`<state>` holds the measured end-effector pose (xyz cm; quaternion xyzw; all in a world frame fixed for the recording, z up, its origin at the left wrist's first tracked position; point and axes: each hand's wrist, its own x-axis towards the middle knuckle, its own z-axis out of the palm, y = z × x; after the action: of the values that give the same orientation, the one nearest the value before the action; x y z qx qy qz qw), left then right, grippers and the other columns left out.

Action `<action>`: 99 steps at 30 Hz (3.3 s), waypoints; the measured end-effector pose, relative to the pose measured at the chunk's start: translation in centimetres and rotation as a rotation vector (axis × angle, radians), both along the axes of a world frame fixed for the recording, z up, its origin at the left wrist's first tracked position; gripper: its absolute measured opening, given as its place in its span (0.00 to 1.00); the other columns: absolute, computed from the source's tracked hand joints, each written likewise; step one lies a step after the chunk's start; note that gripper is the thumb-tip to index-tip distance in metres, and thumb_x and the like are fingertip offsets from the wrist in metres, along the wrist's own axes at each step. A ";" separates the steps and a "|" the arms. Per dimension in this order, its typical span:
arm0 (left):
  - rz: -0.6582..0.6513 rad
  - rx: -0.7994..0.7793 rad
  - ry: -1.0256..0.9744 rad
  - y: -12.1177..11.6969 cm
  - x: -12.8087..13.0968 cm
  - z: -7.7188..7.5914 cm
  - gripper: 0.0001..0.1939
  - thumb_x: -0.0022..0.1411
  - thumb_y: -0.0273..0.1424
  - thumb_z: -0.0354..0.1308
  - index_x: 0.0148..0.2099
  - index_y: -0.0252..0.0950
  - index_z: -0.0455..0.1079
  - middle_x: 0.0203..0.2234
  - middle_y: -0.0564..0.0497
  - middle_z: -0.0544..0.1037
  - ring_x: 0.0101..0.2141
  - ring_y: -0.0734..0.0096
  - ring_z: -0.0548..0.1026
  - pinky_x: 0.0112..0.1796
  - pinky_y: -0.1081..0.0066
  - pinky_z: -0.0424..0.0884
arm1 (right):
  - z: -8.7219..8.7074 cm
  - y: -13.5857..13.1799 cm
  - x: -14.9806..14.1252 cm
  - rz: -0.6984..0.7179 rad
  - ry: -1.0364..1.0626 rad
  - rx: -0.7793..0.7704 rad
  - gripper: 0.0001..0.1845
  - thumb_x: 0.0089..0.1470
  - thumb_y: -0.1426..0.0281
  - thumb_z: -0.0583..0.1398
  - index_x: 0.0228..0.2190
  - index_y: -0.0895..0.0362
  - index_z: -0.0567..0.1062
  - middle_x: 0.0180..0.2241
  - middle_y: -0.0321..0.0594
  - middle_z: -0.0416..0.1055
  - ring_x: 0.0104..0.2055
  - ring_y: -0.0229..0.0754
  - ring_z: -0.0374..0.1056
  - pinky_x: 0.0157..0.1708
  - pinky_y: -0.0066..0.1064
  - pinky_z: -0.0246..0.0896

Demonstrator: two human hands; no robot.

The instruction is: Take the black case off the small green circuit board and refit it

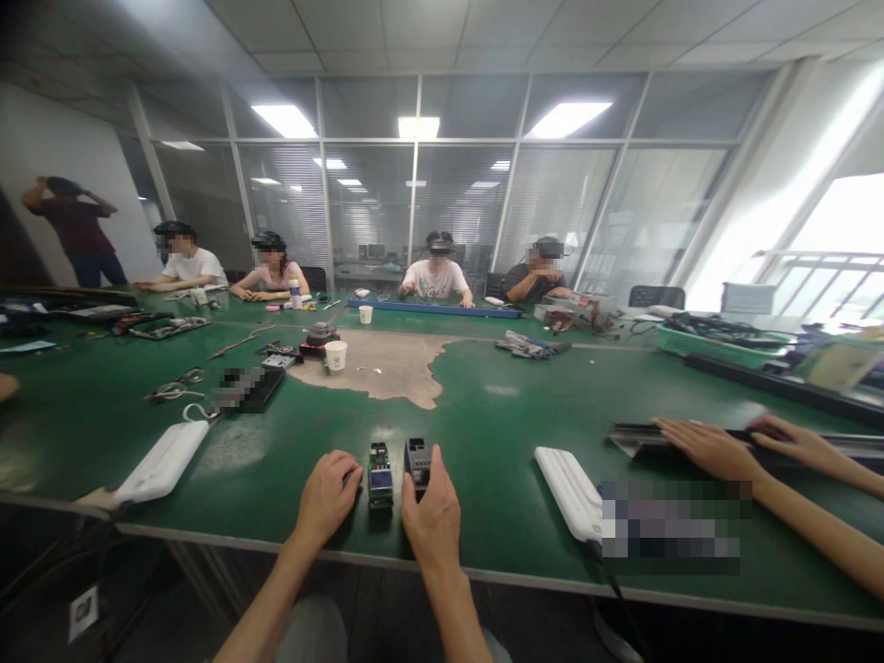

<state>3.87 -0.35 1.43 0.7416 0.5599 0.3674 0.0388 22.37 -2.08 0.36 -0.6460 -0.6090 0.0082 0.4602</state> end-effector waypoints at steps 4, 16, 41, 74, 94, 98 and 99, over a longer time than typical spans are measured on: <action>0.009 -0.007 0.003 0.1 0.0 -0.1 0.13 0.66 0.32 0.48 0.32 0.37 0.71 0.33 0.49 0.73 0.38 0.68 0.69 0.43 0.68 0.63 | 1.7 -0.4 -0.4 -0.022 0.032 0.019 0.35 0.57 0.60 0.54 0.59 0.68 0.59 0.56 0.58 0.63 0.58 0.52 0.62 0.56 0.43 0.57; 0.025 0.004 -0.014 0.0 -0.1 -0.3 0.14 0.66 0.34 0.47 0.32 0.37 0.70 0.33 0.49 0.73 0.37 0.68 0.69 0.42 0.68 0.63 | 5.6 -1.3 -4.9 0.112 0.074 -0.028 0.35 0.57 0.61 0.54 0.60 0.67 0.58 0.55 0.57 0.65 0.56 0.52 0.65 0.55 0.43 0.58; 0.003 -0.017 -0.014 0.0 -0.2 -0.1 0.12 0.65 0.31 0.48 0.31 0.38 0.70 0.33 0.49 0.73 0.37 0.68 0.69 0.40 0.69 0.63 | 1.9 -1.5 -6.2 0.101 -0.115 -0.015 0.35 0.56 0.60 0.55 0.59 0.66 0.59 0.58 0.57 0.61 0.60 0.55 0.58 0.56 0.45 0.55; 0.017 -0.016 -0.030 0.0 -0.1 -0.2 0.11 0.65 0.31 0.49 0.33 0.38 0.71 0.34 0.49 0.73 0.38 0.68 0.69 0.42 0.69 0.63 | 6.6 0.6 -6.7 0.005 0.048 0.007 0.34 0.56 0.63 0.55 0.61 0.64 0.57 0.50 0.54 0.70 0.49 0.50 0.69 0.48 0.38 0.62; 0.002 -0.009 0.003 0.2 0.0 -0.2 0.13 0.65 0.32 0.48 0.32 0.37 0.71 0.34 0.49 0.73 0.38 0.68 0.69 0.43 0.68 0.63 | 1.3 0.8 -1.9 -0.152 -0.004 -0.061 0.34 0.57 0.60 0.54 0.60 0.65 0.59 0.52 0.56 0.68 0.50 0.54 0.68 0.48 0.40 0.62; 0.000 -0.004 0.002 0.1 0.0 -0.1 0.13 0.66 0.32 0.47 0.32 0.37 0.71 0.34 0.49 0.73 0.38 0.68 0.69 0.43 0.68 0.64 | 0.6 0.9 -1.8 -0.129 -0.006 -0.007 0.35 0.56 0.59 0.55 0.59 0.66 0.60 0.55 0.56 0.65 0.55 0.54 0.64 0.52 0.41 0.60; -0.001 -0.003 0.003 0.1 0.0 -0.1 0.13 0.66 0.32 0.47 0.32 0.38 0.71 0.34 0.49 0.73 0.38 0.68 0.69 0.43 0.68 0.64 | 0.4 0.9 -1.8 -0.123 -0.004 0.012 0.36 0.55 0.58 0.55 0.59 0.67 0.60 0.56 0.57 0.64 0.56 0.54 0.63 0.53 0.41 0.59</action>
<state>3.85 -0.23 1.32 0.7423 0.5601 0.3657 0.0394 20.56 -1.20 0.75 -0.6796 -0.5689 -0.0250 0.4624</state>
